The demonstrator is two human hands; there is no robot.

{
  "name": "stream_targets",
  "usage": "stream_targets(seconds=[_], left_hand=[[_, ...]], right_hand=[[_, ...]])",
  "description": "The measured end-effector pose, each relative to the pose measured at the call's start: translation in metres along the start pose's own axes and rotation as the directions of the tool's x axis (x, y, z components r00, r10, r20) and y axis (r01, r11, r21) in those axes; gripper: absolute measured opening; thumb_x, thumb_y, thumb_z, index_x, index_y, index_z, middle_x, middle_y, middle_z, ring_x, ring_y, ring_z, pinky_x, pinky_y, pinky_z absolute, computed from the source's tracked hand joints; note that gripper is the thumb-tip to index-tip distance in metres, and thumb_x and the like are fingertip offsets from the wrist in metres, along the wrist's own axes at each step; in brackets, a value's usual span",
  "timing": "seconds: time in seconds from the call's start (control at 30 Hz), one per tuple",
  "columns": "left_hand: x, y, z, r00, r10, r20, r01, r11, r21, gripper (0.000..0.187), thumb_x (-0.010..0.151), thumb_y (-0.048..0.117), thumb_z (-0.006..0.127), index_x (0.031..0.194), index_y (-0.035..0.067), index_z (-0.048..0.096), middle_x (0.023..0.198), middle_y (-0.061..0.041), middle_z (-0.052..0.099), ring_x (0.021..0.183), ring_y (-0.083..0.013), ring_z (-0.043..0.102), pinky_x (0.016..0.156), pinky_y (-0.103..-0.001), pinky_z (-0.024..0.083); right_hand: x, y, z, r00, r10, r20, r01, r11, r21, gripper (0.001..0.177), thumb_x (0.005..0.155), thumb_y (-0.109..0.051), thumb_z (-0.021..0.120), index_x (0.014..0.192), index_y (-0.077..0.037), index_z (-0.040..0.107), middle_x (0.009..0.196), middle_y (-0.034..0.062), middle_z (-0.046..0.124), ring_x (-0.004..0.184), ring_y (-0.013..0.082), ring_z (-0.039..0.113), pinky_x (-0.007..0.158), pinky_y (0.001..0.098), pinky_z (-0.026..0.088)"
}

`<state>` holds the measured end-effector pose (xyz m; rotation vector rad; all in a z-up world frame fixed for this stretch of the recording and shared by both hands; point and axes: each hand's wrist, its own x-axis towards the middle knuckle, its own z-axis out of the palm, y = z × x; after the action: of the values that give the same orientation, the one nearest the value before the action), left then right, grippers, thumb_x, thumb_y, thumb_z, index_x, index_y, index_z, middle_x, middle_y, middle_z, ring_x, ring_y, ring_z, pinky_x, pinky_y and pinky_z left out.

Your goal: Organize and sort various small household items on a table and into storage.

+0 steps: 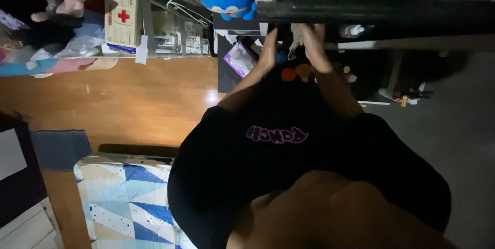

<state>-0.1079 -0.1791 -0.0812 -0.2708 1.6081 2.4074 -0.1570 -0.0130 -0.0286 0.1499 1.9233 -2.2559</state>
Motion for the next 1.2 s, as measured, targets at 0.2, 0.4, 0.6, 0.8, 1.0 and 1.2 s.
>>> stream_targets(seconds=[0.2, 0.4, 0.6, 0.8, 1.0, 1.2], left_hand=[[0.031, -0.076, -0.038, 0.994, 0.108, -0.017, -0.101, 0.966, 0.24, 0.068, 0.112, 0.046, 0.03, 0.159, -0.004, 0.032, 0.16, -0.015, 0.035, 0.147, -0.0259, 0.037, 0.122, -0.035, 0.03], [-0.042, 0.056, 0.025, 0.97, 0.236, 0.051, -0.24, 0.967, 0.084, 0.072, 0.116, 0.052, 0.024, 0.166, 0.0, 0.021, 0.175, -0.018, 0.021, 0.165, -0.0309, 0.018, 0.136, -0.042, 0.012], [-0.121, 0.103, 0.072, 0.851, 0.437, 0.292, -0.502, 0.84, 0.206, 0.071, 0.114, 0.056, 0.021, 0.164, 0.007, 0.033, 0.175, -0.012, 0.024, 0.161, -0.0234, 0.02, 0.136, -0.039, 0.011], [-0.139, 0.052, 0.097, 0.965, 0.097, 0.245, -0.196, 0.887, 0.419, 0.048, 0.115, 0.033, 0.045, 0.155, 0.007, 0.046, 0.166, -0.022, 0.041, 0.16, -0.037, 0.03, 0.129, -0.043, 0.027], [-0.141, 0.019, 0.14, 0.984, 0.0, 0.18, -0.092, 0.858, 0.505, 0.048, 0.113, 0.023, 0.048, 0.158, 0.006, 0.04, 0.164, -0.025, 0.039, 0.153, -0.0386, 0.039, 0.127, -0.043, 0.033], [-0.125, -0.052, 0.161, 0.943, 0.293, 0.16, -0.328, 0.719, 0.612, 0.062, 0.103, 0.001, 0.062, 0.159, 0.005, 0.036, 0.162, -0.024, 0.042, 0.157, -0.0456, 0.027, 0.127, -0.049, 0.032]], right_hand=[[-0.026, -0.073, 0.033, 0.992, -0.123, 0.012, 0.122, 0.991, 0.059, 0.018, 0.101, -0.007, 0.07, 0.118, -0.003, 0.065, 0.114, 0.0056, 0.069, 0.106, 0.0149, 0.071, 0.092, 0.0312, 0.06], [-0.083, -0.101, 0.029, 0.885, -0.409, 0.223, 0.439, 0.892, -0.108, 0.029, 0.108, -0.003, 0.063, 0.136, 0.003, 0.061, 0.135, 0.0112, 0.067, 0.122, 0.0218, 0.066, 0.103, 0.0344, 0.056], [-0.141, -0.095, -0.051, 0.757, -0.49, 0.432, 0.637, 0.699, -0.324, 0.037, 0.106, -0.008, 0.07, 0.136, 0.008, 0.056, 0.132, 0.0212, 0.063, 0.121, 0.0305, 0.063, 0.1, 0.0384, 0.052], [-0.181, 0.008, -0.206, 0.929, -0.334, -0.161, 0.072, 0.589, -0.805, 0.037, 0.091, -0.025, 0.083, 0.089, -0.001, 0.056, 0.075, 0.0105, 0.051, 0.066, 0.0274, 0.042, 0.067, 0.0428, 0.042], [-0.18, -0.033, -0.246, 0.808, -0.586, 0.058, 0.326, 0.364, -0.872, 0.042, 0.106, -0.033, 0.079, 0.122, 0.003, 0.064, 0.106, 0.0152, 0.069, 0.095, 0.0254, 0.066, 0.078, 0.0425, 0.053], [-0.135, 0.06, -0.285, 0.952, -0.194, 0.238, 0.297, 0.782, -0.548, 0.027, 0.113, -0.029, 0.071, 0.13, -0.008, 0.068, 0.12, 0.0082, 0.078, 0.109, 0.0199, 0.077, 0.094, 0.0345, 0.063]])
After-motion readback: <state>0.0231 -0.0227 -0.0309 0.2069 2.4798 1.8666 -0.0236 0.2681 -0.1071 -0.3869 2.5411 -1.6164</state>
